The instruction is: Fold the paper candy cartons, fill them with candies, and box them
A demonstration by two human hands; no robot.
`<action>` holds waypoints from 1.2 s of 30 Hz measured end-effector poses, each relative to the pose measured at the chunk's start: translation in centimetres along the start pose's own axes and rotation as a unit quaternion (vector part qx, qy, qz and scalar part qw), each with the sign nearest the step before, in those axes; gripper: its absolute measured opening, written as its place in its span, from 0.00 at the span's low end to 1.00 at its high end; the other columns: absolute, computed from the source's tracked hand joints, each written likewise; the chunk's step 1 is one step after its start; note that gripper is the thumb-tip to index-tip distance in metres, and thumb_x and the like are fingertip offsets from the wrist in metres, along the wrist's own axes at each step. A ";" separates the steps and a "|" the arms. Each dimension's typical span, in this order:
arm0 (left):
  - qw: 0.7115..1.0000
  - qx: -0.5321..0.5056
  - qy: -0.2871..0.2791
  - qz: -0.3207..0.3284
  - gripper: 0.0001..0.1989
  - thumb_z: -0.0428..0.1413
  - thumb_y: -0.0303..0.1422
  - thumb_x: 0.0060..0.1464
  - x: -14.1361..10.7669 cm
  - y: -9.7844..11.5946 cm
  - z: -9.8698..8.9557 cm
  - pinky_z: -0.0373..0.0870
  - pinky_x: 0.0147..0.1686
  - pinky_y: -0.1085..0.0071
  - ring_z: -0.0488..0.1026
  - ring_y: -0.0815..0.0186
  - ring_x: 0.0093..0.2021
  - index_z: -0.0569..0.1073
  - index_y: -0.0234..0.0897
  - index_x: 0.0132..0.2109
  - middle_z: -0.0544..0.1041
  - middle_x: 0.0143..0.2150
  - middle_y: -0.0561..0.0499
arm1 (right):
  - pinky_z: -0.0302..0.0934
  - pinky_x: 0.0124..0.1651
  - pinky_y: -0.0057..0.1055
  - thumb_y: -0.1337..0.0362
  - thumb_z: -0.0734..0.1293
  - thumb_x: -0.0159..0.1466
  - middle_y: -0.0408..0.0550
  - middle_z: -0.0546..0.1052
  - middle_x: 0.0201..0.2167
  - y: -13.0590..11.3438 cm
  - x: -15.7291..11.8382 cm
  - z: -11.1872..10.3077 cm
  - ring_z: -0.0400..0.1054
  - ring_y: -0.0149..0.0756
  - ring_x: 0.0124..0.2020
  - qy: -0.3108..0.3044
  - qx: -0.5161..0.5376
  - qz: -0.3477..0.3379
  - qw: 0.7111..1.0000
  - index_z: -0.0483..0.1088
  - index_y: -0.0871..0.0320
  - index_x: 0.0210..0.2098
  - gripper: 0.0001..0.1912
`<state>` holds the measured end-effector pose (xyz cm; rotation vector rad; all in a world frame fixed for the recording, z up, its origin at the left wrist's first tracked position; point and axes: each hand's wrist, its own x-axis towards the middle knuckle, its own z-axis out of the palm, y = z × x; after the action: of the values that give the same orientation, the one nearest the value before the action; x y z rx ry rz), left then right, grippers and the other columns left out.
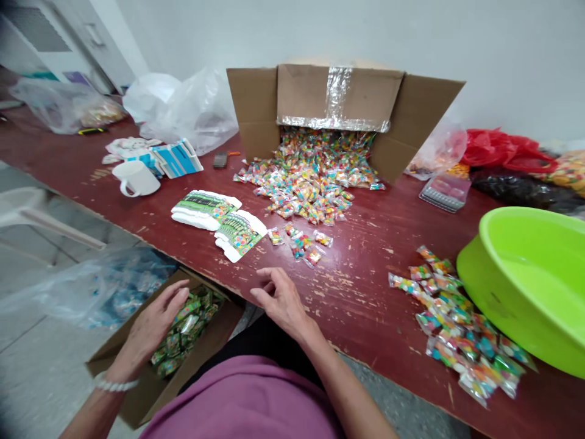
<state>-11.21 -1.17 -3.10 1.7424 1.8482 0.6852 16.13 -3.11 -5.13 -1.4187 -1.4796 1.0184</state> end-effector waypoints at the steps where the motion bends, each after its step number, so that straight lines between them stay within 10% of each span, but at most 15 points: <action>1: 0.998 0.053 0.023 0.028 0.27 0.51 0.52 0.59 0.5 -0.3 -0.1 0.70 0.48 0.58 0.76 0.52 0.47 0.75 0.39 0.55 0.80 0.47 0.43 | 0.63 0.37 0.30 0.64 0.68 0.61 0.44 0.75 0.37 0.4 0.3 0.0 0.68 0.32 0.31 0.008 -0.006 0.004 1.000 0.71 0.56 0.47 0.13; 5: 0.976 0.165 0.082 0.113 0.25 0.51 0.49 0.61 3.3 2.7 2.6 0.67 0.50 0.60 0.74 0.52 0.48 0.71 0.39 0.58 0.78 0.50 0.42 | 0.62 0.39 0.32 0.65 0.67 0.60 0.44 0.77 0.36 1.4 0.7 -0.1 0.69 0.33 0.31 0.014 -0.048 0.008 0.999 0.72 0.56 0.43 0.10; 10: 0.978 0.189 0.084 0.042 0.25 0.56 0.43 0.58 6.5 6.8 6.8 0.65 0.43 0.61 0.75 0.50 0.45 0.68 0.40 0.60 0.81 0.42 0.45 | 0.63 0.38 0.31 0.66 0.66 0.61 0.45 0.78 0.36 1.9 0.3 -0.1 0.70 0.34 0.31 0.023 -0.044 -0.015 0.999 0.72 0.56 0.41 0.09; 16: 0.982 -0.168 0.059 -0.060 0.28 0.63 0.38 0.46 7.7 6.5 6.8 0.65 0.38 0.67 0.75 0.58 0.37 0.70 0.40 0.56 0.79 0.32 0.52 | 0.64 0.39 0.33 0.65 0.67 0.59 0.46 0.78 0.36 1.7 0.8 0.0 0.69 0.33 0.30 0.039 -0.008 0.005 0.999 0.73 0.56 0.40 0.10; 21: 0.943 -0.322 -0.034 -0.073 0.27 0.66 0.41 0.41 4.6 6.7 5.9 0.63 0.27 0.74 0.72 0.67 0.28 0.72 0.34 0.48 0.77 0.31 0.52 | 0.63 0.29 0.28 0.54 0.71 0.58 0.49 0.78 0.41 0.6 1.7 0.0 0.71 0.33 0.30 0.069 0.237 0.141 0.959 0.66 0.57 0.53 0.26; 27: 0.837 -0.454 -0.294 -0.085 0.20 0.70 0.34 0.43 -0.3 7.3 5.4 0.68 0.41 0.73 0.75 0.66 0.39 0.75 0.34 0.43 0.80 0.40 0.48 | 0.70 0.38 0.30 0.53 0.74 0.57 0.46 0.80 0.37 -1.8 1.4 -0.8 0.74 0.35 0.34 0.097 0.409 0.078 0.904 0.71 0.57 0.44 0.20; 33: 0.667 -0.542 -0.507 -0.063 0.30 0.67 0.49 0.44 -0.4 8.5 5.9 0.72 0.40 0.65 0.79 0.56 0.39 0.76 0.32 0.49 0.81 0.42 0.39 | 0.55 0.12 0.20 0.52 0.70 0.63 0.35 0.73 0.23 -3.5 -0.6 -1.4 0.58 0.22 0.10 -0.087 0.359 0.093 0.925 0.66 0.55 0.48 0.19; 36: 0.641 -0.551 -0.532 -0.060 0.34 0.68 0.53 0.40 -0.7 9.1 6.5 0.73 0.36 0.63 0.80 0.53 0.36 0.77 0.34 0.49 0.81 0.38 0.40 | 0.55 0.11 0.19 0.51 0.67 0.65 0.36 0.74 0.25 -3.9 -1.2 -1.8 0.62 0.23 0.10 -0.142 0.331 0.095 0.928 0.64 0.55 0.53 0.21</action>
<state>-0.09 -1.30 -1.91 0.7567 0.4169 0.3727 16.53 -4.45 -0.92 -0.9534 -1.0312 1.7083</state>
